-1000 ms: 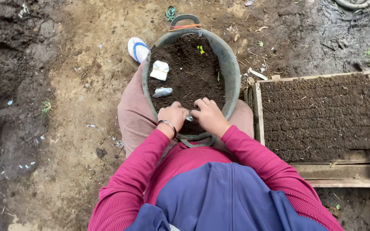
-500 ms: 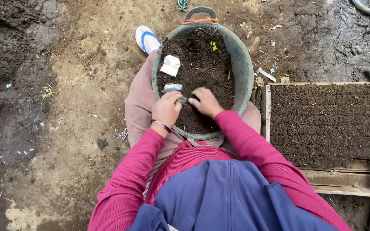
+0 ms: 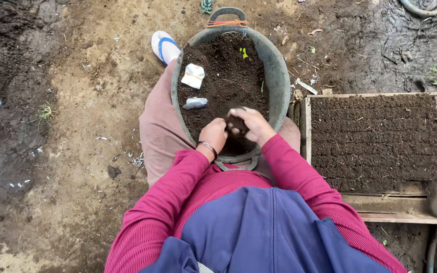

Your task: The person sits on the ground and repeatedly scoops soil from a bucket, forms small soil balls by hand, and places them into a wooden seedling tray. The person continues this process throughout the video, filling the tray with soil balls.

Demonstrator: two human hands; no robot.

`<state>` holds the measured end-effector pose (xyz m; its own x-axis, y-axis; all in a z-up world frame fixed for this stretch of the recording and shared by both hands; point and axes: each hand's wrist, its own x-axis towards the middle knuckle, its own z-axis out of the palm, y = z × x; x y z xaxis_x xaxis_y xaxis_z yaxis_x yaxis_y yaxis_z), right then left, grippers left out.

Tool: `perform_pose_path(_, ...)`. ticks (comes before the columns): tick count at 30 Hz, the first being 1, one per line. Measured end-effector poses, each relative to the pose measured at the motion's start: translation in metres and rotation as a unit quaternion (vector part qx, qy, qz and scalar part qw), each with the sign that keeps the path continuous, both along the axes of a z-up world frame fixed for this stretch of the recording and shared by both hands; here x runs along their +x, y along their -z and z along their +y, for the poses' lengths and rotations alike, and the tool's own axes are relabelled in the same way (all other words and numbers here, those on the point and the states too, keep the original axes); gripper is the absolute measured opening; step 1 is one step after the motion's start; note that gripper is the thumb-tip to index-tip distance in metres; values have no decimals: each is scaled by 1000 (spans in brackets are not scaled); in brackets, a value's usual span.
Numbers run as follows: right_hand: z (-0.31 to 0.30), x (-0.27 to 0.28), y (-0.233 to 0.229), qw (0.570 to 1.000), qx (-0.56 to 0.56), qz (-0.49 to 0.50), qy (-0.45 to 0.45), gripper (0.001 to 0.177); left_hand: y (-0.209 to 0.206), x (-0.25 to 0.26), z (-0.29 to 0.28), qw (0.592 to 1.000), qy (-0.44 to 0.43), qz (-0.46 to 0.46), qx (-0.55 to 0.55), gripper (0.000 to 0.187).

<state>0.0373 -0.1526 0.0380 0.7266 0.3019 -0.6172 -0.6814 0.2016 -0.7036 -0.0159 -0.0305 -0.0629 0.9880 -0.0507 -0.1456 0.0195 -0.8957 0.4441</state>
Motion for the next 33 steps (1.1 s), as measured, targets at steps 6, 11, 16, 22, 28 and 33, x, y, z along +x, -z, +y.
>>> perform_pose_path(6,33,-2,-9,969,-65,-170,170,16,-30,11,-2,995,-16,80,-62,26)
perform_pose_path(11,31,-10,-12,957,-106,-251,95,34,-37,6,6,992,-28,88,-92,29)
perform_pose_path(16,19,-18,-35,911,-247,-327,-54,34,-64,5,9,986,-35,99,-131,30)
perform_pose_path(22,9,-22,-107,767,-337,-455,-303,23,-68,10,27,983,-42,103,-147,36)
perform_pose_path(28,0,-26,-36,704,-382,-468,-374,75,-78,9,26,979,0,103,-177,41)
perform_pose_path(33,0,-26,-26,706,-399,-466,-355,47,-116,-14,28,970,19,147,-191,49)
